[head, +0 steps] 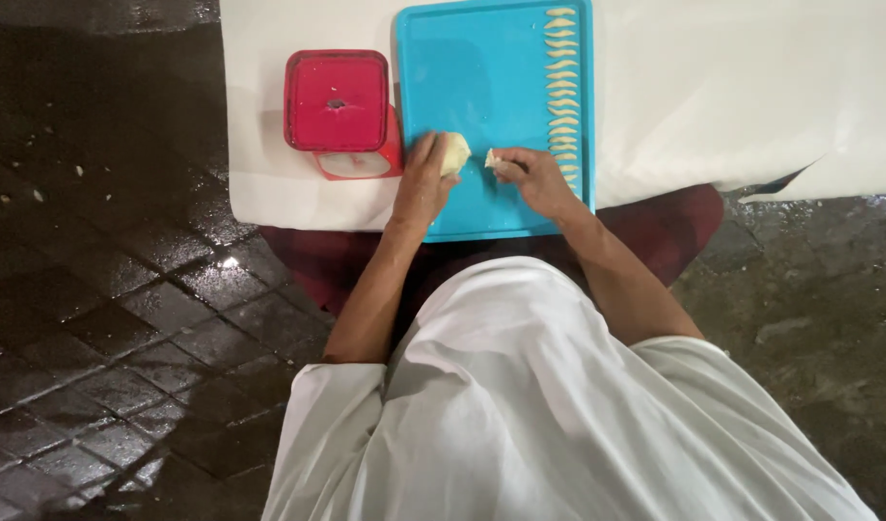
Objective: The person is pinching off small bits of dough from a larger mass and shaping them into uniform crescent-like pieces before arranging them in rows on a blue tray.
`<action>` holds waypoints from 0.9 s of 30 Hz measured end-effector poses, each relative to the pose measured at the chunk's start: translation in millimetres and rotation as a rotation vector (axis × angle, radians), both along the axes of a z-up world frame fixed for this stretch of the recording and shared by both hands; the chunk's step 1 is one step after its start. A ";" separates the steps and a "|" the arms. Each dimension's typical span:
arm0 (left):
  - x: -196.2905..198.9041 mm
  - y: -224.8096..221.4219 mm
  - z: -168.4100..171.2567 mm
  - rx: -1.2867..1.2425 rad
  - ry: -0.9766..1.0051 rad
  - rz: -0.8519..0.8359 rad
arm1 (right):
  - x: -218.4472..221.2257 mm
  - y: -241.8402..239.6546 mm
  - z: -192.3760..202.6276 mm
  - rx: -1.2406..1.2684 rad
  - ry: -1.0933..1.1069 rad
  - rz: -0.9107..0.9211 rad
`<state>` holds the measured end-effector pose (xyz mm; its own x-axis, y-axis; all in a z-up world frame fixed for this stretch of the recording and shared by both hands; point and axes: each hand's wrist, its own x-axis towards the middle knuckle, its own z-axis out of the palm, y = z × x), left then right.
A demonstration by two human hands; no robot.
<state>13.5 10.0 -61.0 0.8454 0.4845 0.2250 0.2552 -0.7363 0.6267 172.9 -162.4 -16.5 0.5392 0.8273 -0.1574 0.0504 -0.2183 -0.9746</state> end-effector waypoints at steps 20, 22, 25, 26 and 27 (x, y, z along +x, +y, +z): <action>6.5 -43.2 44.4 -0.407 -0.270 0.014 | -31.5 -4.3 16.2 -0.030 0.351 -0.214; 1.4 -33.8 52.7 -0.339 -0.295 0.020 | -28.1 -4.9 16.0 -0.042 0.327 -0.198; -14.1 -5.5 89.0 -0.261 -0.280 0.099 | -24.7 -9.5 14.8 -0.061 0.263 -0.210; -21.2 5.8 105.0 -0.250 -0.241 0.177 | -23.8 -11.7 14.1 -0.068 0.226 -0.234; -25.6 17.6 113.2 -0.247 -0.239 0.184 | -24.9 -12.4 12.3 -0.068 0.229 -0.227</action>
